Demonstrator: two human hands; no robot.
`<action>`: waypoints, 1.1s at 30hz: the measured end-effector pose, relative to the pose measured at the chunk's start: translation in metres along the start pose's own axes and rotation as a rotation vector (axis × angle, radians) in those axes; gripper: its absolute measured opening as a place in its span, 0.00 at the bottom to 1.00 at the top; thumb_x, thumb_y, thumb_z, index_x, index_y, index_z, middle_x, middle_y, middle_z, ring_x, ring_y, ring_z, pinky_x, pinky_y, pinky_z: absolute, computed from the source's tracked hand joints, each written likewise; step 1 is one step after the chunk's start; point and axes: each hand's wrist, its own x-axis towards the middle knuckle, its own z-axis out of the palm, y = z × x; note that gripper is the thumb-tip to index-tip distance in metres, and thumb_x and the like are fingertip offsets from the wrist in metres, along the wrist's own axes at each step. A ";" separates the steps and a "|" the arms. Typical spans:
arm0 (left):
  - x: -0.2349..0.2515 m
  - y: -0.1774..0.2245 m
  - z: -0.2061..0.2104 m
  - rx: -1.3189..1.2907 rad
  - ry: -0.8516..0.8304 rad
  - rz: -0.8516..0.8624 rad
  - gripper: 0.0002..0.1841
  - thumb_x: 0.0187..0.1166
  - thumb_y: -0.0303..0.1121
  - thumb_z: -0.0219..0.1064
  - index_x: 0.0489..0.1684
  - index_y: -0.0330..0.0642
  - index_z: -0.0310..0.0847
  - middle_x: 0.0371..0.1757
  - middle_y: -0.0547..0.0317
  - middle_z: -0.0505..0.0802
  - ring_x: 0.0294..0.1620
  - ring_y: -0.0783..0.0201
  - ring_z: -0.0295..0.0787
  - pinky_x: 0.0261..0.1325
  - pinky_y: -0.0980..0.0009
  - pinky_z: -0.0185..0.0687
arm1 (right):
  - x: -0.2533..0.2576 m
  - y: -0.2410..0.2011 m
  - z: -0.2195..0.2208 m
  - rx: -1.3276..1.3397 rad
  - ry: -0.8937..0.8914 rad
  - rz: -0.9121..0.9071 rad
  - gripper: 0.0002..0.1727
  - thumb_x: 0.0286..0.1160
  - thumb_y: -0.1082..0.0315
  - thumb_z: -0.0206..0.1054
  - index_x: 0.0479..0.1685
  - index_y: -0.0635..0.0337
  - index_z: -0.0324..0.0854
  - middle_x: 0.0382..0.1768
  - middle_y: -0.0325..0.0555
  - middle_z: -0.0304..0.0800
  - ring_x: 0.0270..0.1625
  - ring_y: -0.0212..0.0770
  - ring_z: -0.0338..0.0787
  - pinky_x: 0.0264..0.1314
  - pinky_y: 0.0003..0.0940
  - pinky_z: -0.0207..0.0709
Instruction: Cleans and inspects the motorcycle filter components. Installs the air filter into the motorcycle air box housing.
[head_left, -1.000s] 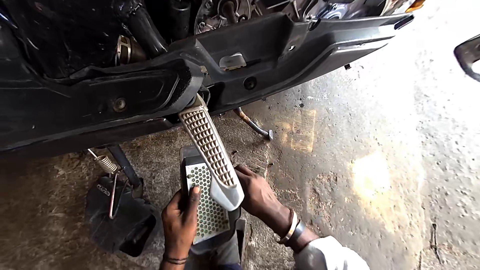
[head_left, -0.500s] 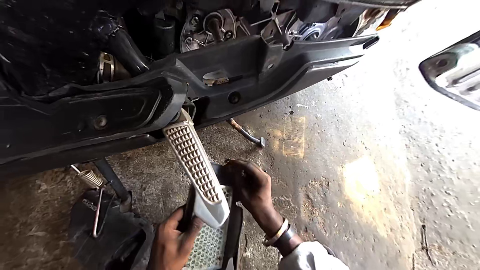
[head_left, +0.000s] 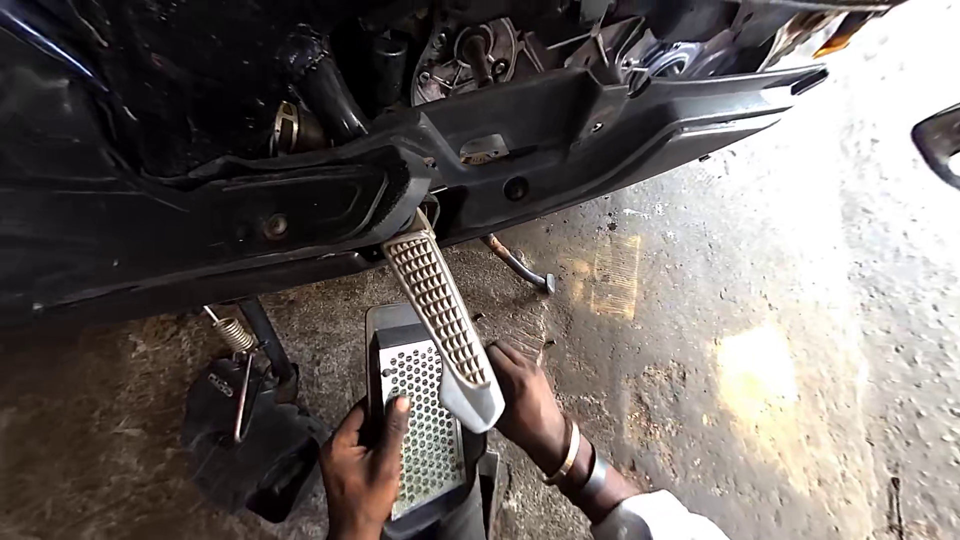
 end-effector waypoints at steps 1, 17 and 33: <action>0.001 -0.001 0.000 -0.005 0.002 -0.010 0.18 0.75 0.48 0.72 0.29 0.39 0.86 0.20 0.77 0.85 0.21 0.89 0.78 0.26 0.89 0.76 | -0.004 -0.006 0.003 -0.020 0.003 0.006 0.12 0.72 0.58 0.70 0.45 0.56 0.90 0.36 0.44 0.92 0.31 0.40 0.92 0.28 0.42 0.86; 0.009 -0.022 -0.020 -0.048 -0.056 -0.090 0.20 0.79 0.50 0.68 0.34 0.40 0.88 0.25 0.79 0.87 0.28 0.90 0.82 0.36 0.89 0.80 | 0.021 0.017 -0.029 0.263 0.350 0.248 0.16 0.81 0.66 0.67 0.64 0.61 0.81 0.36 0.42 0.91 0.27 0.33 0.88 0.29 0.34 0.86; 0.038 -0.013 -0.004 -0.112 0.114 -0.092 0.11 0.77 0.44 0.71 0.35 0.46 0.87 0.24 0.78 0.87 0.25 0.85 0.83 0.34 0.85 0.83 | -0.010 -0.005 0.016 -0.135 -0.244 0.003 0.20 0.81 0.57 0.62 0.71 0.39 0.86 0.40 0.38 0.91 0.29 0.39 0.89 0.26 0.45 0.83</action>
